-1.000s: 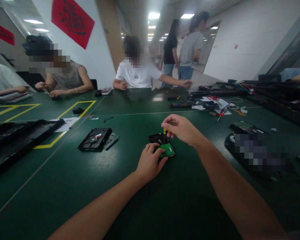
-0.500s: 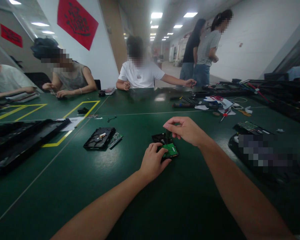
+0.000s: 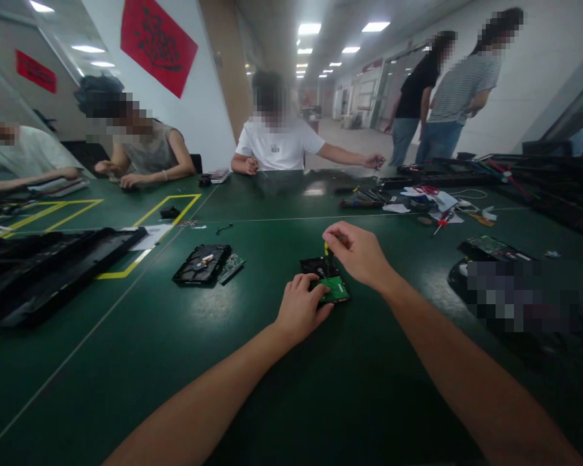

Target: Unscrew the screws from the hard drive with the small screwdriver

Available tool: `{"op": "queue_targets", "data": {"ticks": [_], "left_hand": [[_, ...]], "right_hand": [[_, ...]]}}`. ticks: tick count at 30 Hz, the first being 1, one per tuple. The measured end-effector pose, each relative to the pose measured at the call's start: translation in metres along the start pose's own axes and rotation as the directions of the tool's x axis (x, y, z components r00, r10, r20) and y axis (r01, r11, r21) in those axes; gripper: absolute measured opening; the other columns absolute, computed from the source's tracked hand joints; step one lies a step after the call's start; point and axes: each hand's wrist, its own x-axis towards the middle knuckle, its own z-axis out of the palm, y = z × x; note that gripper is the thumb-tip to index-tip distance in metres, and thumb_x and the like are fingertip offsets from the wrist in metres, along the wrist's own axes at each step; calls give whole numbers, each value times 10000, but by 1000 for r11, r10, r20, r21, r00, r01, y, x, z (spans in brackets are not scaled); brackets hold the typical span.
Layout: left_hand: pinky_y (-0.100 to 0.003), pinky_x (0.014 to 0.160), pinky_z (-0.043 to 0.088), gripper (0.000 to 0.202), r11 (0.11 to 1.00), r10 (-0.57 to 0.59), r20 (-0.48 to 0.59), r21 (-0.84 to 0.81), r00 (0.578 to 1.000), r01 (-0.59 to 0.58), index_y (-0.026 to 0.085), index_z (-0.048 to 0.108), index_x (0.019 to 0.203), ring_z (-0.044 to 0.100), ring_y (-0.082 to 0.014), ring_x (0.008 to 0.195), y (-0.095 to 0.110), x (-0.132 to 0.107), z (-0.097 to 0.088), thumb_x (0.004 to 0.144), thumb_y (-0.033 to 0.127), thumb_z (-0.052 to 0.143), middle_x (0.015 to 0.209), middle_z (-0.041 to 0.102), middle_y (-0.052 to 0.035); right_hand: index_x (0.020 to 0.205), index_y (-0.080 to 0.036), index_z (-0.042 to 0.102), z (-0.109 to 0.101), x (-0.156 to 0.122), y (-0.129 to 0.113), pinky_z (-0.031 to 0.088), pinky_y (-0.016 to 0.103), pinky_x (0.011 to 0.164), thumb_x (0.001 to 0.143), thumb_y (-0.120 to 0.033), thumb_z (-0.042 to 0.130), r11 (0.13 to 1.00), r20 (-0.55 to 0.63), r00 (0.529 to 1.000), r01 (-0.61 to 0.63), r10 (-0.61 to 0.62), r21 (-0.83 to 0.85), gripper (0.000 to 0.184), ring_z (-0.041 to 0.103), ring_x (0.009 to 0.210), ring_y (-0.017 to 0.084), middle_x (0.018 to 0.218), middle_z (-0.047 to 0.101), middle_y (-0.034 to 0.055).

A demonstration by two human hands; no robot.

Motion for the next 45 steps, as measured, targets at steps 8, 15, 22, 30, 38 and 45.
{"op": "queue_targets", "data": {"ticks": [8, 15, 22, 30, 38, 45], "left_hand": [[-550, 1001, 542, 288, 999, 36, 59, -5, 998, -36, 252, 726, 1187, 547, -357, 1264, -5, 1, -15, 935, 387, 768, 1338, 610, -129], [-544, 1013, 540, 329, 991, 109, 41, -79, 993, -105, 282, 721, 1228, 562, -341, 1273, -22, -19, -24, 928, 402, 785, 1362, 614, -115], [-538, 1041, 535, 346, 989, 119, -3, -88, 993, -119, 258, 721, 1244, 555, -337, 1280, -26, -23, -17, 946, 427, 770, 1366, 616, -125], [-539, 1036, 540, 345, 993, 114, -14, -28, 993, -114, 257, 735, 1234, 557, -342, 1273, -20, -17, -12, 966, 475, 738, 1346, 620, -132], [-545, 1017, 549, 335, 997, 79, -2, 10, 997, -79, 250, 738, 1238, 554, -345, 1256, -19, -14, -14, 983, 465, 717, 1347, 620, -136], [-543, 1045, 543, 342, 999, 39, -23, 16, 999, -39, 266, 732, 1258, 546, -339, 1276, -28, -11, -12, 978, 462, 725, 1357, 619, -124]], "right_hand": [[1266, -248, 617, 9, -24, 26, 571, 457, 933, 995, -352, 678, 967, -126, 967, 198, -219, -162, 297, 699, 993, 270, 1166, 697, 100], [1406, -286, 550, 29, -44, 27, 636, 438, 870, 972, -367, 716, 988, -179, 972, 155, -152, 5, 472, 712, 950, 244, 1192, 648, 92], [1513, -290, 455, 42, -53, 26, 629, 460, 900, 995, -329, 666, 993, -212, 973, 106, -92, 53, 561, 727, 966, 249, 1252, 677, 107], [1378, -295, 505, 47, -50, 27, 618, 464, 829, 964, -385, 722, 986, -298, 941, 136, -159, -96, 475, 675, 876, 243, 1191, 627, 93], [1156, -251, 626, 37, -23, 15, 581, 407, 836, 1017, -384, 644, 964, -311, 914, 235, -262, -120, 192, 637, 1041, 268, 1148, 605, 115], [840, -233, 624, 11, 8, -26, 472, 392, 793, 981, -321, 690, 947, -53, 985, 141, -163, -290, 179, 630, 848, 246, 929, 686, 76]]}}
